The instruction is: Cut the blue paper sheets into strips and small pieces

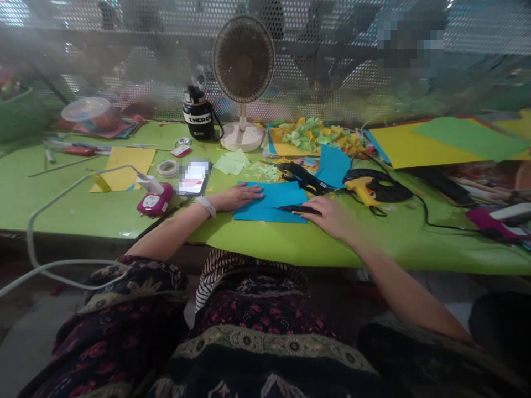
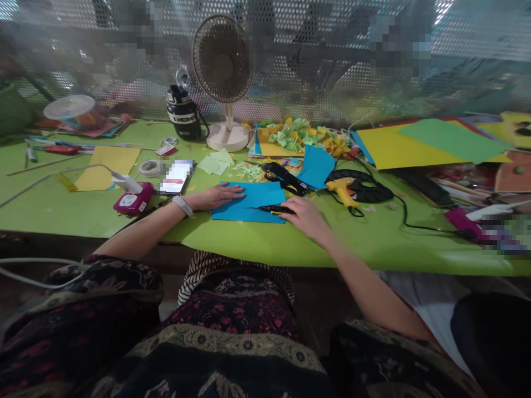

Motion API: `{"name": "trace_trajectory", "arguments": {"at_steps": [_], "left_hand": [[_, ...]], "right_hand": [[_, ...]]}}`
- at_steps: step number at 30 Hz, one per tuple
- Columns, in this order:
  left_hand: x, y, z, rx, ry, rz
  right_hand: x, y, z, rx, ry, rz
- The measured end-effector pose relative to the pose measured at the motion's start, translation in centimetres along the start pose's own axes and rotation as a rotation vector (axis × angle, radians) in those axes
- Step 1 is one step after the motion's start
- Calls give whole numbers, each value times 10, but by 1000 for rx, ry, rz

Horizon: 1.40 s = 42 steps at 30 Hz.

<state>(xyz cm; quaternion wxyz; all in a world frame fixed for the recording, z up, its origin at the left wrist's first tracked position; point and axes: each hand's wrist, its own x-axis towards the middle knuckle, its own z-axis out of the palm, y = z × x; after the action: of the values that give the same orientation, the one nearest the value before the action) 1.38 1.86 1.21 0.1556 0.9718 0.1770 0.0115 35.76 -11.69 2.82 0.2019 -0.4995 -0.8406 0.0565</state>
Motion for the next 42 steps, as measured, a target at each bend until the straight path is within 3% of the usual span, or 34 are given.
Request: {"name": "trace_trajectory", "arguments": {"at_steps": [23, 42], "left_hand": [[0, 5, -4, -15, -5, -16], [1, 4, -4, -17, -14, -28]], "right_hand": [[-4, -7, 0, 67, -3, 17], [15, -23, 21, 58, 22, -46]]}}
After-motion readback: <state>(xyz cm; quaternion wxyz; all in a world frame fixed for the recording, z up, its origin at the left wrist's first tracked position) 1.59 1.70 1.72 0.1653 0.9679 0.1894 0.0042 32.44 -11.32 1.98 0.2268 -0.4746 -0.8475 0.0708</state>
